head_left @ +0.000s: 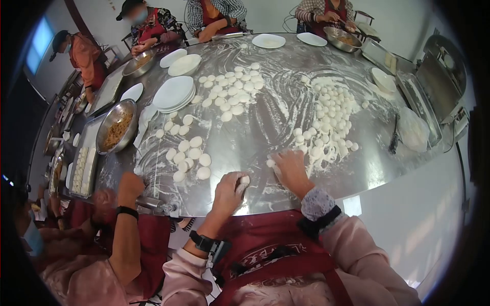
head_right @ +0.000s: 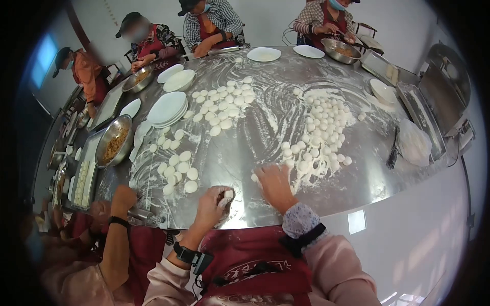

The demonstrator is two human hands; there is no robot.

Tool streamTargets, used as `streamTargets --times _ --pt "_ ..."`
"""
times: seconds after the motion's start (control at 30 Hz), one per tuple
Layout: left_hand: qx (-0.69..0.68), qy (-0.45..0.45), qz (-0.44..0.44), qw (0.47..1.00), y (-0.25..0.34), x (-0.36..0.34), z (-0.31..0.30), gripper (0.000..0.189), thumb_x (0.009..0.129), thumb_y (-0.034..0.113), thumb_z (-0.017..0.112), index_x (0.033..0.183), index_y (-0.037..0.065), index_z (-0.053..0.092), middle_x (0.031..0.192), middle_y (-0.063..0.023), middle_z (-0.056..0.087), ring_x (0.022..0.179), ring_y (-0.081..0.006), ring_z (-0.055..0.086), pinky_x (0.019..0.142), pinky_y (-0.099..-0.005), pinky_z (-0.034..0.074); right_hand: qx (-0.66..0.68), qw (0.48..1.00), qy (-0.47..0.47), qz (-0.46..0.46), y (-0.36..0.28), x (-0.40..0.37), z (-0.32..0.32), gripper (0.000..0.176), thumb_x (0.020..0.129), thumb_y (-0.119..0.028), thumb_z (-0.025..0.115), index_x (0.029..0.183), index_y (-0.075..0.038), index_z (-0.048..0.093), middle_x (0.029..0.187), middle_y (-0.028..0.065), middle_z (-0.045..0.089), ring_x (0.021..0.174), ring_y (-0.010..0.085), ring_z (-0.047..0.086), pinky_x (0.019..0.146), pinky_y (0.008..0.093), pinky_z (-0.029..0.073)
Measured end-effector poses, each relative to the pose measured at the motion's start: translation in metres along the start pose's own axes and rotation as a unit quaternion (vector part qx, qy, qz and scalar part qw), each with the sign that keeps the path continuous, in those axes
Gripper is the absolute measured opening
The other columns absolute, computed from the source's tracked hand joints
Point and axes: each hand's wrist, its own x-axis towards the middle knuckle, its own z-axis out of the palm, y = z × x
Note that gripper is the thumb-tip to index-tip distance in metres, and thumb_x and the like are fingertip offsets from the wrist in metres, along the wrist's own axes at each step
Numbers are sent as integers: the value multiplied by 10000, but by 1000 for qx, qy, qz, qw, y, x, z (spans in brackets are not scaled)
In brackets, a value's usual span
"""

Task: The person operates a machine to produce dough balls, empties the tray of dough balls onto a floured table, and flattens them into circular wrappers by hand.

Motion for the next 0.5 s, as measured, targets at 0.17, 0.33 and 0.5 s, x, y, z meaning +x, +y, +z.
streamTargets --times 0.17,0.33,0.5 --pt "101 15 44 994 -7 -3 -14 273 856 79 659 1128 60 662 1158 -161 640 1133 -360 557 977 -441 434 151 988 -2 24 -24 -24 -21 274 810 -151 697 1069 -79 641 983 114 629 980 321 565 852 440 417" --pt "99 147 83 981 15 38 -36 302 916 118 584 1209 53 616 1205 -155 607 1097 -361 557 953 -448 423 192 980 -19 56 -32 -46 -20 302 801 -162 708 1066 -42 626 1024 141 621 1012 353 566 893 460 452" --pt "38 -91 -1 995 19 28 -46 341 843 86 699 1178 53 638 1047 -154 638 970 -328 628 867 -388 497 233 962 -17 144 -28 -58 -12 361 741 -144 728 1072 -32 636 1017 167 633 972 393 595 865 452 483"
